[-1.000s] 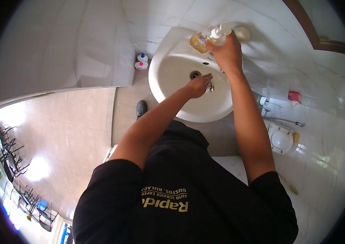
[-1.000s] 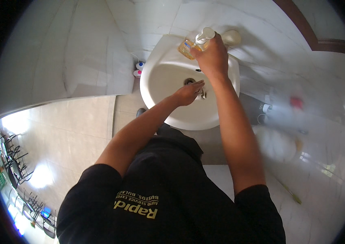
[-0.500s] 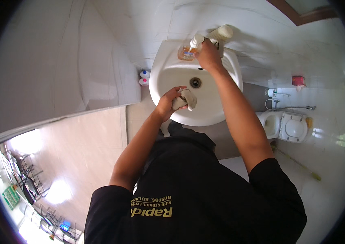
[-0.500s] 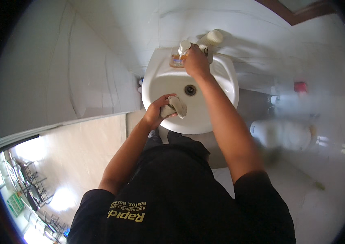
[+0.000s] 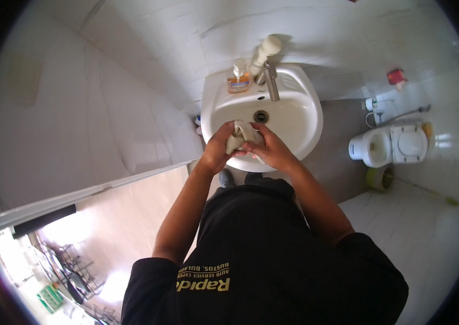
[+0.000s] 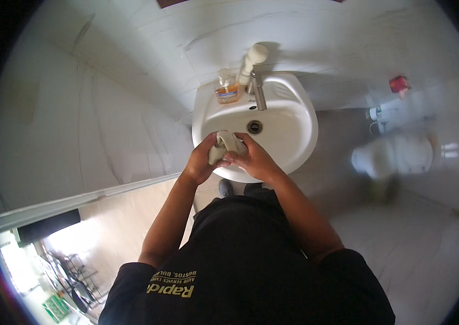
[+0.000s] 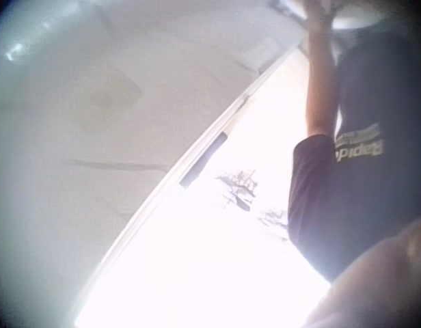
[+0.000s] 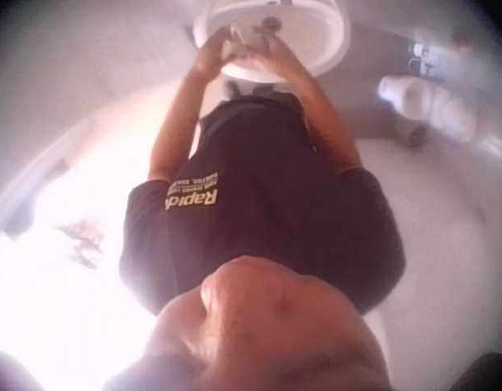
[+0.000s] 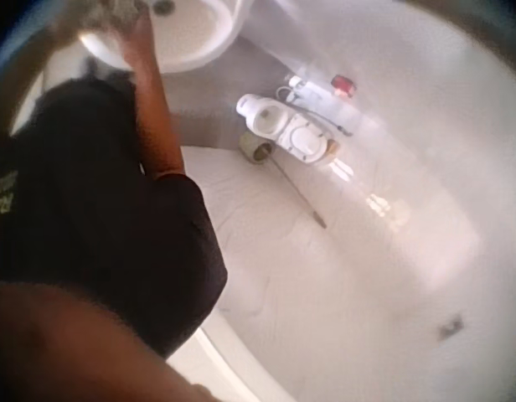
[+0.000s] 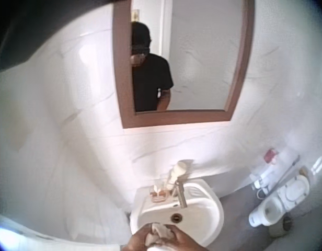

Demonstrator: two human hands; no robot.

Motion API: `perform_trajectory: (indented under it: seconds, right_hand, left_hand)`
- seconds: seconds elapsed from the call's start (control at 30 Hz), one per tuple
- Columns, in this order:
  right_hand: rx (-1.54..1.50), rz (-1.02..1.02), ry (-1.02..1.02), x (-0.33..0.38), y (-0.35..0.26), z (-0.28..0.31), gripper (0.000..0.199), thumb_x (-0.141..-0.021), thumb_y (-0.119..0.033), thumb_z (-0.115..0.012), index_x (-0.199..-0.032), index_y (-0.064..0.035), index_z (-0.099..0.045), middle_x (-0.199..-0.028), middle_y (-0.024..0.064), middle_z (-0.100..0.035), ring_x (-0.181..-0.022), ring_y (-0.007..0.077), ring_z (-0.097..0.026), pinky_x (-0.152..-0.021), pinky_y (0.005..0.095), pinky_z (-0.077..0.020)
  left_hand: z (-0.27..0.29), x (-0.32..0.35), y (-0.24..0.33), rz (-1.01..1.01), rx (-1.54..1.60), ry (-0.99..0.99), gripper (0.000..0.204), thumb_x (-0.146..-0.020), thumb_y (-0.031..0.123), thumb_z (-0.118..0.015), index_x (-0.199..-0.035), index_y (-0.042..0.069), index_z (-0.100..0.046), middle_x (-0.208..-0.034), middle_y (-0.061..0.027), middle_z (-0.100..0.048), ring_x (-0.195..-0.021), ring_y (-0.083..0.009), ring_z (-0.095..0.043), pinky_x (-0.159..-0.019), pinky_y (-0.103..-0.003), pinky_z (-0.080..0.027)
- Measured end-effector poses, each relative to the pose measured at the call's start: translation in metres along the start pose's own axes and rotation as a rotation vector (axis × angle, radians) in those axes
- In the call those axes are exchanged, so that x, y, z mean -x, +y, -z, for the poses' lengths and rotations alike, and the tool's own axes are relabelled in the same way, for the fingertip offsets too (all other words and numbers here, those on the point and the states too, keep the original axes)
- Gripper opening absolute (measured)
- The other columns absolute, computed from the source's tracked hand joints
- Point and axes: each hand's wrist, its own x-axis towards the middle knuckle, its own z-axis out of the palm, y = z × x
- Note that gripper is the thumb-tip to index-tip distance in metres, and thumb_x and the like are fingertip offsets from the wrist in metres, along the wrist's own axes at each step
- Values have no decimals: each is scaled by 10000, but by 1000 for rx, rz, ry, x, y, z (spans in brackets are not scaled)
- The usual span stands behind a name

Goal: The person washes a white cloth under running water in a bathroom sink, rinsing and wringing it repeatedly. They then move to a waiting area, fold the cloth, and apply liquid from a yellow bottle onto it.

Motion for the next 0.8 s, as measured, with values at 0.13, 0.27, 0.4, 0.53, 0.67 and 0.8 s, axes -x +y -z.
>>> perform_trajectory:
  seconds: [0.13,0.27,0.4,0.53,0.67,0.8]
  right_hand:
    - [-32,-167,26,2,-7,30,210,-961,-144,-675,-1109,3,-652,-806,35,-651,-585,85,-541,-536,253,-475]
    - [-32,-90,78,6,-1,65,215,-971,-161,-659,-1132,-18,-665,-849,32,-651,-621,87,-545,-587,264,-505]
    - [-379,-116,247,8,-1,45,274,-1001,-258,-631,-1138,-22,-661,-924,56,-659,-781,112,-591,-711,292,-546]
    - [78,114,420,2,8,37,288,-1002,-284,-617,-1100,-23,-686,-957,94,-670,-841,204,-632,-790,363,-555]
    - [996,238,207,10,-35,30,270,-976,-286,-633,-970,-22,-690,-924,152,-677,-870,330,-634,-811,445,-523]
    - [1058,336,27,12,-68,12,291,-949,-268,-662,-808,-14,-652,-831,158,-672,-867,360,-620,-790,485,-489]
  left_hand:
    - [7,2,13,-96,-537,-71,369,-1029,284,-591,-1339,85,-580,-1087,-31,-645,-899,-111,-616,-712,-274,-521]
    - [10,6,28,-85,-651,-10,460,-996,357,-641,-1343,64,-569,-1047,-36,-638,-849,-117,-610,-682,-266,-527]
    - [-4,6,12,-48,-456,59,479,-1003,351,-632,-1388,88,-523,-1158,-44,-600,-997,-126,-581,-779,-288,-542]
    - [21,-6,-8,-227,-939,137,725,-938,375,-702,-1512,60,-389,-1412,-164,-504,-1304,-281,-503,-1059,-400,-459]
    - [30,-9,-18,-417,-1240,49,1005,-822,382,-798,-1588,45,-240,-1559,-244,-365,-1462,-396,-337,-1204,-473,-274]
    - [2,-13,-24,-472,-1137,-61,1076,-793,349,-826,-1608,73,-181,-1588,-208,-331,-1495,-381,-274,-1222,-487,-220]
